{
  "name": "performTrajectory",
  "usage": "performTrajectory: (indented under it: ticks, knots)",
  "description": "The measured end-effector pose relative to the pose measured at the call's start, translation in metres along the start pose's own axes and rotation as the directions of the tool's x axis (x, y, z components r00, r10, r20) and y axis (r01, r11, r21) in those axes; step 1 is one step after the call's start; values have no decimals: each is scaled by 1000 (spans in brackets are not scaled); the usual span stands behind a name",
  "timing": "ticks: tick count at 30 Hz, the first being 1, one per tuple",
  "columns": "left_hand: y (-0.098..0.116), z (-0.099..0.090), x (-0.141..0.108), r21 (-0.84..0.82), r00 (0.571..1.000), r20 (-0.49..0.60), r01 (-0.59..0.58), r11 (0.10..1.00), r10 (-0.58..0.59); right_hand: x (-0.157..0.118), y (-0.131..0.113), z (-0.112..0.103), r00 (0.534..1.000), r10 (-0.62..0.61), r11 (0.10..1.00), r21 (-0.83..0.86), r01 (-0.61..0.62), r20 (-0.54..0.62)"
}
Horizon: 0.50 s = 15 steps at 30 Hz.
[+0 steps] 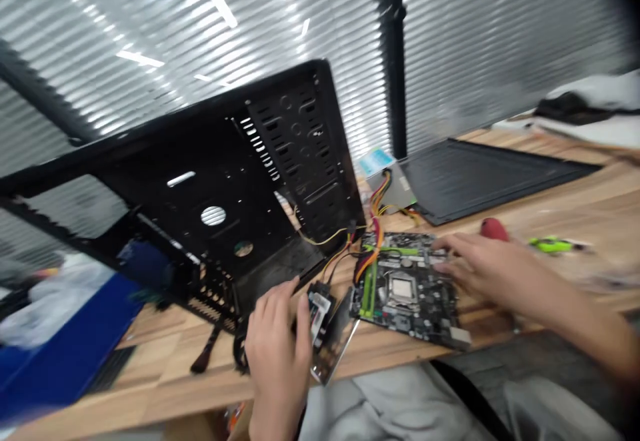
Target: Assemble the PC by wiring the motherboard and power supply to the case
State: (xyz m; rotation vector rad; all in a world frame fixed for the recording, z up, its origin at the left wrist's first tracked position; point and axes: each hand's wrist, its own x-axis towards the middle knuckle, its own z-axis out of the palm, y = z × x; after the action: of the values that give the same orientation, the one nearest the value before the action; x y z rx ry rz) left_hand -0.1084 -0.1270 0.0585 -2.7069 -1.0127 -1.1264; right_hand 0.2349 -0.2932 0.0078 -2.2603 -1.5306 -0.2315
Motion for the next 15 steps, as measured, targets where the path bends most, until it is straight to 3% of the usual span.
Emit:
performTrajectory:
  ticks: [3, 5, 9, 12, 15]
  knots:
    - [-10, -42, -12, -81, 982, -20, 187, 979, -189, 0, 5, 5, 1000, 0, 1000, -29, 0, -2]
    - [-15, -57, -22, -63, 960, 93, 271, 960, -265, 1, 6, 6, 1000, 9, 999, -54, -8, 16]
    - [-18, -60, -48, 65, 835, 413, 371, 927, -363, 2, 4, 4, 992, 56, 995, -91, -46, 110]
    - [-22, -58, -71, 192, 775, 430, 423, 886, -463, 1, 4, 3, 990, 62, 993, -108, -48, 124]
    - [-32, -59, -90, 168, 745, 424, 494, 853, -515, 0, 4, 3, 992, 57, 992, -116, -44, 113]
